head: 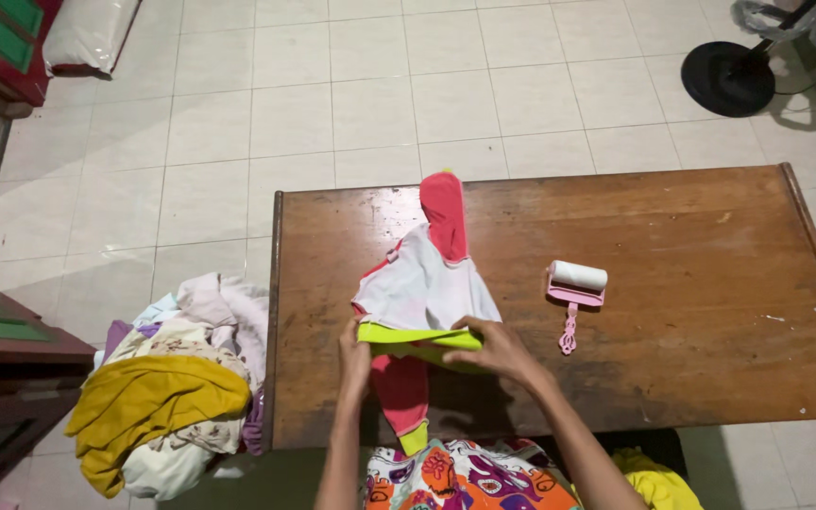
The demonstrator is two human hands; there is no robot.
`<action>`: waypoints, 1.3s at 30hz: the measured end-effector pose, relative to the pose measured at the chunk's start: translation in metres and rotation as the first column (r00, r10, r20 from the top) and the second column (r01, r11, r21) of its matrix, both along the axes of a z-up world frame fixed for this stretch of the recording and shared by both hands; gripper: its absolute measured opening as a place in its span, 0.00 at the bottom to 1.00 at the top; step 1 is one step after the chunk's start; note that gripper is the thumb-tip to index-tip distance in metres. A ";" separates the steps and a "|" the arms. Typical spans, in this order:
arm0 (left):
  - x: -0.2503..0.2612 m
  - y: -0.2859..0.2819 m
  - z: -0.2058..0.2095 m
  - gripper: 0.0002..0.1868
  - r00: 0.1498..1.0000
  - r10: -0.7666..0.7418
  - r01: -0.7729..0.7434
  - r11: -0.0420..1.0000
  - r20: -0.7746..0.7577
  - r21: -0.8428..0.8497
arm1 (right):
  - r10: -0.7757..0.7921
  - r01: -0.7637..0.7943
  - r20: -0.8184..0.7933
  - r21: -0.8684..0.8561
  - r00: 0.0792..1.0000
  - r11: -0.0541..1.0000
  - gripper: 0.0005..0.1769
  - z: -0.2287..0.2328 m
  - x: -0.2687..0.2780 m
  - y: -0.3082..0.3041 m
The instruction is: The person uses a lint roller on a multi-colored t-shirt laid on a wooden table. They roll the sticky roller over the shirt's surface repeatedly, then fold the shirt and place it aside.
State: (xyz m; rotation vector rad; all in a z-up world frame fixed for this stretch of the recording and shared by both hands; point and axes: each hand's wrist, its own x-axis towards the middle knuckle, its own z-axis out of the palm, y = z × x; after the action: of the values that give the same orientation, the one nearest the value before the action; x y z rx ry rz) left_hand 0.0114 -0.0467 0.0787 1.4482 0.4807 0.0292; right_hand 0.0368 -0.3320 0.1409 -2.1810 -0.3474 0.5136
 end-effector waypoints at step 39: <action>0.065 -0.025 0.043 0.22 0.926 -0.260 0.364 0.809 0.274 -0.461 | -0.239 0.253 0.099 -0.175 0.966 0.951 0.19 0.063 -0.040 -0.025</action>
State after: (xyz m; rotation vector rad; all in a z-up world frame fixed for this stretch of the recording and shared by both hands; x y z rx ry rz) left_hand 0.0763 -0.0721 0.1216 0.9722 0.0615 -0.2054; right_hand -0.0035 -0.3566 0.2036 -2.3882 -0.0657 0.3341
